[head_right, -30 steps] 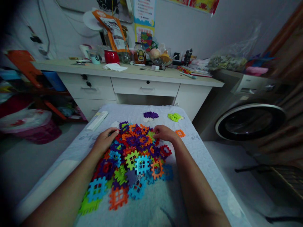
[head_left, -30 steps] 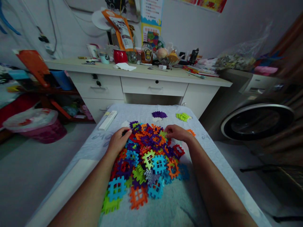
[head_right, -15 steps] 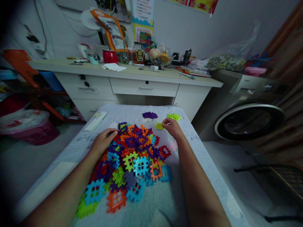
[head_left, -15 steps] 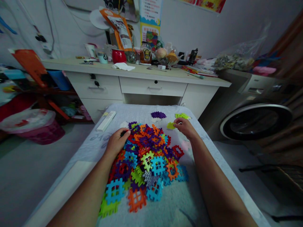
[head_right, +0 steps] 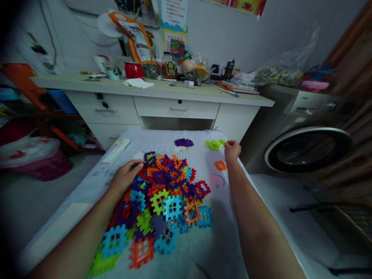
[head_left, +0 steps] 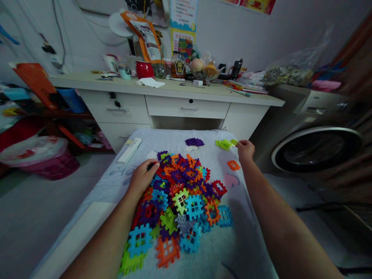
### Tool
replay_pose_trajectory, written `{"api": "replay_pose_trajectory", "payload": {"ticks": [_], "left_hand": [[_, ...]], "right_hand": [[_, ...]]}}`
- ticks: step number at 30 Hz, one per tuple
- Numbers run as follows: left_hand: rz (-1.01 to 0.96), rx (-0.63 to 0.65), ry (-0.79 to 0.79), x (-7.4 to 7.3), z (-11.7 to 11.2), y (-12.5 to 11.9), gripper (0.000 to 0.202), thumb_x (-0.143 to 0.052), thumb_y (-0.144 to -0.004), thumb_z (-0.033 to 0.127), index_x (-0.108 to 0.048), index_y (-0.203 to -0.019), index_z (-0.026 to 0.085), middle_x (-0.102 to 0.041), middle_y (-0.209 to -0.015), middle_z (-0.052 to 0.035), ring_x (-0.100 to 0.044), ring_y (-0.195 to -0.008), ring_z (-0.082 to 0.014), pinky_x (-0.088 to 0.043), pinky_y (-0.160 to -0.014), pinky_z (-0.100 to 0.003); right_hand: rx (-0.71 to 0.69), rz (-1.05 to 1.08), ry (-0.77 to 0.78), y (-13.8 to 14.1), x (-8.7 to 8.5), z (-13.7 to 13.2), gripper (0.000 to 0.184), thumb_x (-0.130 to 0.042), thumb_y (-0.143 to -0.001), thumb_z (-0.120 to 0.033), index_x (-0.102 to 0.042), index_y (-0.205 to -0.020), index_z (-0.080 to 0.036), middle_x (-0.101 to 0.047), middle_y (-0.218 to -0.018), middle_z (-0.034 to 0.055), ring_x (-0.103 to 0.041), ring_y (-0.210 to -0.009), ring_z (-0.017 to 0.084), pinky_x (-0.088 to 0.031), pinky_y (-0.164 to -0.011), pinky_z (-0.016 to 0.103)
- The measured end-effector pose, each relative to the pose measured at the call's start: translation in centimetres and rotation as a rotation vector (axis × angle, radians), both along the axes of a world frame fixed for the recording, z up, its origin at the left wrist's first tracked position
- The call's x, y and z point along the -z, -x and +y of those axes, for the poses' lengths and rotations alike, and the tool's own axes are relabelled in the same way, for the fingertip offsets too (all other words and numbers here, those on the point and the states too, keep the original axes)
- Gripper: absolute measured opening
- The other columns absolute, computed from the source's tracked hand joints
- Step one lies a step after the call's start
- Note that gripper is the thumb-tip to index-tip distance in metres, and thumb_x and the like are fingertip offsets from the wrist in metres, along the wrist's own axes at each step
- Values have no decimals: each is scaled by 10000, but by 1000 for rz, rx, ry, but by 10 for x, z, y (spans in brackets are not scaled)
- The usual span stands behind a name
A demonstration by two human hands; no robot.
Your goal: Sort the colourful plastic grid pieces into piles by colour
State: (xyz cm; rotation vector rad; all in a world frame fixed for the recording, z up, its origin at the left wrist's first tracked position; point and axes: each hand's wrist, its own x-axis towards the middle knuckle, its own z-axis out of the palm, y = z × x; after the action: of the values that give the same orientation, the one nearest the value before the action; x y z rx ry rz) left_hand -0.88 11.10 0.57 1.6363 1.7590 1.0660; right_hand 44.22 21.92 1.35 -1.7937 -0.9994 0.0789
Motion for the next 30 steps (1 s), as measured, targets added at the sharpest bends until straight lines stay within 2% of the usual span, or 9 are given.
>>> {"api": "replay_pose_trajectory", "payload": {"ticks": [3, 6, 12, 17, 20, 23, 25, 27, 30], "left_hand": [[-4, -1, -2, 0, 0, 0, 422, -516, -782, 551, -683, -999, 230, -725, -1027, -43, -654, -976, -247, -473, -907, -356], [-3, 2, 0, 0, 0, 0, 418, -517, -783, 550, -683, -995, 230, -724, -1032, -43, -651, -988, -247, -472, -907, -355], [24, -11, -2, -1, -1, 0, 404, -511, -791, 530, -685, -999, 231, -721, -1034, -38, -650, -987, -247, -469, -909, -356], [33, -22, 3, -2, -2, -1, 404, -512, -795, 530, -686, -1004, 231, -723, -1023, -37, -649, -978, -244, -475, -900, -350], [40, -17, -3, -2, -2, 0, 397, -511, -801, 533, -688, -997, 237, -728, -1009, -32, -652, -968, -241, -480, -891, -344], [43, -20, -3, -2, -2, 0, 394, -511, -801, 530, -688, -999, 239, -730, -1003, -28, -656, -947, -236, -484, -888, -341], [44, -26, 1, -3, -2, -1, 391, -512, -798, 523, -688, -1000, 238, -729, -1007, -29, -655, -947, -236, -481, -896, -342], [42, -26, 7, -4, -2, -1, 394, -510, -795, 520, -687, -1002, 235, -727, -1014, -32, -652, -958, -238, -477, -905, -344], [43, -21, 11, -5, -2, -1, 402, -506, -794, 521, -687, -1003, 229, -723, -1026, -39, -648, -978, -244, -474, -910, -351]], "right_hand": [[126, -20, 73, -6, -3, 11, 186, -569, -654, -190, -692, -789, -150, -709, -788, 79, -642, -732, 204, -491, -690, 303], [130, -31, 129, -3, -2, 16, 208, -556, -649, -179, -706, -791, -150, -717, -822, 92, -638, -765, 214, -481, -726, 308], [13, -13, 173, 15, 6, 10, 206, -586, -615, -219, -711, -765, -155, -714, -773, 74, -628, -726, 216, -477, -697, 309], [-117, 46, 81, 42, -3, -5, 252, -552, -646, -258, -701, -819, -150, -712, -836, 86, -625, -777, 212, -472, -711, 304], [-320, 124, 25, 71, -14, -17, 259, -566, -671, -294, -683, -852, -152, -696, -842, 71, -615, -759, 185, -468, -669, 281], [-730, 199, 138, 106, -26, -32, 289, -611, -705, -357, -670, -908, -161, -671, -769, 26, -599, -683, 153, -456, -613, 258], [-965, 106, 225, 129, -32, -41, 248, -641, -723, -347, -680, -892, -171, -679, -796, 19, -598, -715, 146, -469, -668, 267], [-1088, -25, 267, 147, -34, -48, 218, -664, -738, -309, -690, -907, -175, -694, -889, 33, -606, -790, 154, -476, -738, 281], [-1145, -119, 303, 164, -28, -52, 325, -680, -746, -242, -669, -1064, -176, -684, -1025, 58, -610, -859, 162, -476, -792, 296]]}}
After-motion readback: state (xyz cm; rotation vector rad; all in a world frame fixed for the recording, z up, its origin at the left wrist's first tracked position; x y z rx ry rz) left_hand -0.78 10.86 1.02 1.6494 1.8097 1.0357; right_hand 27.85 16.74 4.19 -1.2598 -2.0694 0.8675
